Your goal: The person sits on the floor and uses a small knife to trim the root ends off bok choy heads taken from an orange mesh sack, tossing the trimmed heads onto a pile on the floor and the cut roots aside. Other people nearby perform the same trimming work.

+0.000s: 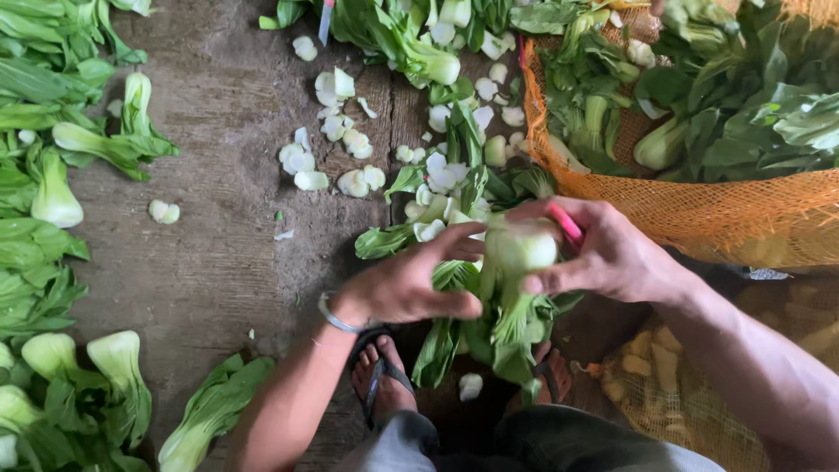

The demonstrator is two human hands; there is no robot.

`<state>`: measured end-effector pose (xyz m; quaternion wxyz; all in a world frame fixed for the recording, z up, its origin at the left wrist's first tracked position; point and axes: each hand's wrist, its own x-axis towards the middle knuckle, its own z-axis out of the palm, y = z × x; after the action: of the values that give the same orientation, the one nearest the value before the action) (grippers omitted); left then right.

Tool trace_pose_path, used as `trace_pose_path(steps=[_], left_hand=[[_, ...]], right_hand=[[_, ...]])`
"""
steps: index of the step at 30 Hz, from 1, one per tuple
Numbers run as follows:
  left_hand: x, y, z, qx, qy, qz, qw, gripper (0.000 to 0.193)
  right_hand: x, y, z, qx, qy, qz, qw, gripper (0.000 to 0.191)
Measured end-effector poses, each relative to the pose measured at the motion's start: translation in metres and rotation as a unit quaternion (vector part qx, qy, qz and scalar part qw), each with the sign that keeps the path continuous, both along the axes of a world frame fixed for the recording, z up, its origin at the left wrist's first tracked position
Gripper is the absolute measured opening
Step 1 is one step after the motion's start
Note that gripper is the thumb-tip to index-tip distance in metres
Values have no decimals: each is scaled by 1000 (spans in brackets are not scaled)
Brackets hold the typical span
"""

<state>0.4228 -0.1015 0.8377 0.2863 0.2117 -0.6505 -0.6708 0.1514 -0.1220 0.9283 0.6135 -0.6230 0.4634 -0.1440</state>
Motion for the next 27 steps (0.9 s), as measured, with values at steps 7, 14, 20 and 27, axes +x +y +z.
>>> trace_pose_path(steps=[7, 14, 20, 27], left_hand=[[-32, 12, -6, 109, 8, 136, 985, 107], [-23, 11, -17, 140, 70, 144, 977, 93], [-16, 9, -8, -14, 25, 148, 989, 110], [-15, 10, -13, -166, -97, 173, 966, 116]], right_hand=[[28, 2, -7, -44, 1, -102, 994, 67], [31, -1, -7, -94, 270, -80, 955, 62], [22, 0, -10, -117, -54, -32, 991, 86], [16, 12, -9, -381, 43, 54, 922, 86]])
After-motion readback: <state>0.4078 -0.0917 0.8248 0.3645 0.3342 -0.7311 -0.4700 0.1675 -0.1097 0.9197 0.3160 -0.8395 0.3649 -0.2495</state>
